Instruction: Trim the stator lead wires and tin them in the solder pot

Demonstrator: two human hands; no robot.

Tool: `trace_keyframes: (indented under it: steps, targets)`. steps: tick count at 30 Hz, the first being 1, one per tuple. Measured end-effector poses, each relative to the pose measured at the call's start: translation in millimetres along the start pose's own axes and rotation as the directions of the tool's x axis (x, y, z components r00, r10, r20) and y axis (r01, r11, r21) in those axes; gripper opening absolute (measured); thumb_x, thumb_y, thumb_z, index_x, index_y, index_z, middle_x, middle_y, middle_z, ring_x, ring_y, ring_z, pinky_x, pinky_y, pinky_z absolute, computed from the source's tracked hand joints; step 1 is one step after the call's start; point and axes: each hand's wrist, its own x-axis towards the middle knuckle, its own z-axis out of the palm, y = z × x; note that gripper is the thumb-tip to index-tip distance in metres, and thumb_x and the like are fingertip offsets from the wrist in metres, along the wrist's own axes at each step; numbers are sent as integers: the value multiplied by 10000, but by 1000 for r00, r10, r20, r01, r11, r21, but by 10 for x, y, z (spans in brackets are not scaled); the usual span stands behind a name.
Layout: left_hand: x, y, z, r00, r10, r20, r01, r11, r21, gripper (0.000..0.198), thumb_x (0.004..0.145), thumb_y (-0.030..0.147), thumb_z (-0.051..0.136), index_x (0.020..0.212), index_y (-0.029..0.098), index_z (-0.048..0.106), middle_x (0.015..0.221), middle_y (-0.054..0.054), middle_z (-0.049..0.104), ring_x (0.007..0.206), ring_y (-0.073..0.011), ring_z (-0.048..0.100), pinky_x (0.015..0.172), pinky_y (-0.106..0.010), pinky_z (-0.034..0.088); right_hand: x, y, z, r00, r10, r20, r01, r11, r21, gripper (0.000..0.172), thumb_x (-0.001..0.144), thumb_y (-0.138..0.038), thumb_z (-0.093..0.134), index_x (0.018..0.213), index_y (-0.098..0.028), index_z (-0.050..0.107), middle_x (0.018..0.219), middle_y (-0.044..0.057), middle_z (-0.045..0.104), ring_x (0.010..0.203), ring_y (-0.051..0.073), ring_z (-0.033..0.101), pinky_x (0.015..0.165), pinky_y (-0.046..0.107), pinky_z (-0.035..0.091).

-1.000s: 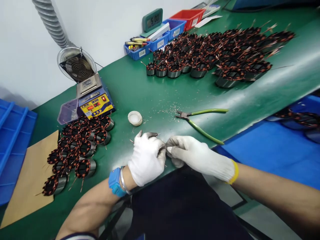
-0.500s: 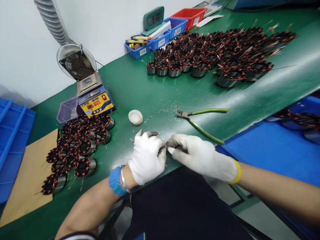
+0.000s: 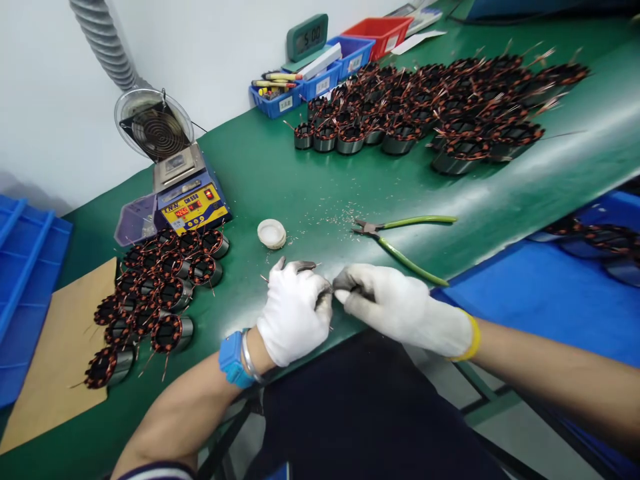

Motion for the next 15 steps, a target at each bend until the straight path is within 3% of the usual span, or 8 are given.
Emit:
trace_keyframes:
  steps: [3, 4, 6, 8, 10, 11, 13, 15]
  targets:
    - [-2, 4, 11, 1000, -5, -7, 6, 1000, 8, 142, 908, 159, 570, 854, 218, 686, 919, -95, 763, 1129, -293, 699, 1088, -565, 494, -4, 74, -69, 919, -395, -1, 371, 865, -338, 246, 929, -290, 525, 1017, -181, 727, 1027, 155, 765, 939, 286, 710, 921, 463, 548]
    - [-2, 5, 13, 1000, -9, -1, 9, 1000, 11, 147, 908, 158, 568, 850, 222, 687, 920, -99, 763, 1132, -293, 698, 1089, -563, 496, -2, 78, -65, 897, -442, 26, 417, 824, -383, 262, 944, -281, 494, 1004, -178, 728, 1017, 161, 762, 930, 290, 707, 929, 481, 543]
    - [-2, 4, 13, 1000, -7, 1, 7, 1000, 10, 151, 907, 161, 565, 838, 222, 684, 898, -98, 759, 1130, -296, 699, 1086, -568, 498, 3, 48, -15, 953, -302, 16, 294, 912, -285, 270, 966, -301, 451, 915, -187, 691, 900, 131, 746, 819, 260, 702, 829, 431, 567]
    - [-1, 3, 6, 1000, 3, -3, -3, 1000, 7, 144, 902, 164, 566, 832, 216, 680, 881, -89, 754, 1115, -297, 703, 1082, -575, 499, 9, -13, 56, 998, 1, 59, -1, 1000, 13, 269, 969, -332, 413, 805, -213, 591, 756, 71, 701, 671, 210, 681, 671, 343, 558]
    - [-1, 3, -2, 1000, 1, -5, -1, 1000, 9, 136, 900, 166, 569, 836, 216, 678, 884, -81, 753, 1114, -289, 701, 1089, -564, 495, 9, -57, 96, 968, 182, 174, -220, 947, 232, 260, 961, -322, 385, 748, -233, 507, 660, 26, 653, 573, 178, 647, 590, 300, 528]
    - [-3, 3, -3, 1000, -3, 1, 3, 1000, 7, 134, 901, 165, 572, 841, 220, 679, 886, -77, 753, 1120, -284, 698, 1096, -554, 491, 6, -61, 95, 964, 197, 178, -236, 944, 230, 254, 955, -321, 395, 746, -234, 510, 660, 25, 655, 571, 177, 642, 587, 299, 521]
    - [-7, 1, 2, 1000, -6, 6, 6, 1000, -4, 132, 902, 158, 577, 851, 222, 681, 884, -71, 754, 1134, -279, 692, 1103, -542, 485, -7, -26, 57, 997, 67, 46, -67, 998, 10, 239, 947, -358, 470, 800, -220, 600, 753, 59, 705, 651, 201, 659, 629, 321, 519]
    - [-11, -6, 17, 1000, 4, -2, -4, 1000, -15, 126, 902, 153, 583, 857, 215, 683, 891, -75, 754, 1134, -285, 691, 1091, -546, 488, -24, 45, 2, 962, -263, -68, 225, 911, -345, 234, 959, -367, 539, 917, -197, 695, 881, 106, 744, 772, 237, 678, 713, 359, 528]
